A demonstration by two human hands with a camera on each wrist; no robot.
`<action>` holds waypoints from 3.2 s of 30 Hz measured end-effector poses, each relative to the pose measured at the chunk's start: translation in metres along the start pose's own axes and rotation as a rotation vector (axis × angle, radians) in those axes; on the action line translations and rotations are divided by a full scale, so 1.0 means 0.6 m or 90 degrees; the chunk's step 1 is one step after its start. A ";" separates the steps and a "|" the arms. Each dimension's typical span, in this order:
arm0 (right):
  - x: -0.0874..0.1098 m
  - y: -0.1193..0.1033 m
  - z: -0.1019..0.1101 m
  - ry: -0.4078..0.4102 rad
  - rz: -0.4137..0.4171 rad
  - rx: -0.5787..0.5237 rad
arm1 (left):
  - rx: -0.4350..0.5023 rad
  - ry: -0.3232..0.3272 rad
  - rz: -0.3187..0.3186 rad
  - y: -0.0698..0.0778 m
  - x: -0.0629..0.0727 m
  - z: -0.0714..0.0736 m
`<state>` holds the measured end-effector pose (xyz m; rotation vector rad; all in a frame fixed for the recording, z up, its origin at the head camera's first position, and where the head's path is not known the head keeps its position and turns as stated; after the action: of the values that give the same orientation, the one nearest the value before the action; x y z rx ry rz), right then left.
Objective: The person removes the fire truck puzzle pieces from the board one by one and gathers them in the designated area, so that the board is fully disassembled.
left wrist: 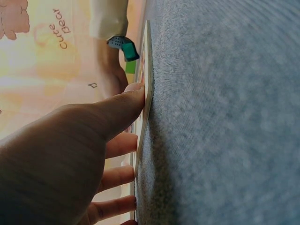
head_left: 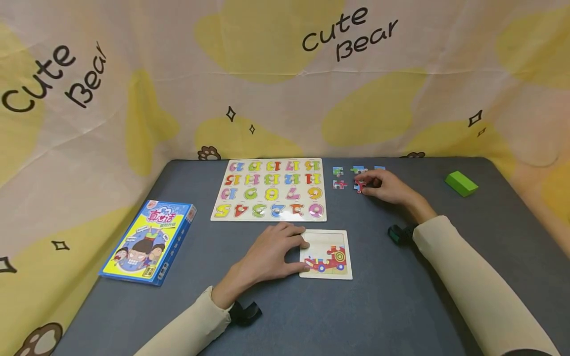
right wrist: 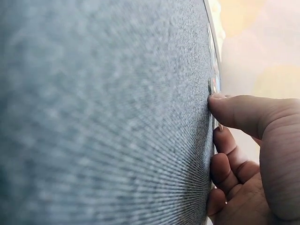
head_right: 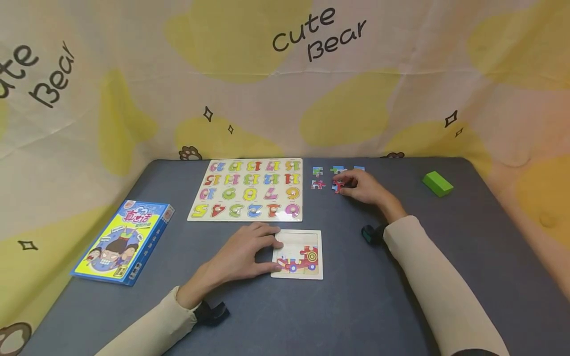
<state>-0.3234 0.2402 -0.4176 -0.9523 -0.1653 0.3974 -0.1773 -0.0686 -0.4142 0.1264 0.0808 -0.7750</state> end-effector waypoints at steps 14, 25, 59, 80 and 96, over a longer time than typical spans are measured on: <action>0.007 0.009 0.000 0.053 0.057 -0.025 | 0.005 -0.005 0.001 0.000 0.000 0.000; 0.021 0.022 0.002 0.148 -0.026 0.014 | -0.002 0.005 0.001 0.001 0.000 0.000; 0.043 0.021 0.003 0.233 0.016 -0.079 | 0.003 0.001 0.002 0.001 0.000 -0.003; 0.101 -0.096 -0.102 -0.065 0.129 0.000 | -0.008 -0.002 0.000 0.000 0.000 -0.004; 0.128 -0.146 -0.151 -0.205 0.133 0.056 | -0.011 0.004 -0.003 0.000 -0.003 -0.001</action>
<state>-0.2025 0.1575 -0.4006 -0.8168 -0.3402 0.7462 -0.1787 -0.0673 -0.4142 0.1129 0.0934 -0.7781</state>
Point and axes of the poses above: each hand's wrist, its own x-axis away from the middle knuckle, its own z-axis out of the back of the hand, y = z × x, the point moved 5 cm from there along -x, towards the middle knuckle, and after that the axes turned 14 degrees about -x, right-handed, at the moved point
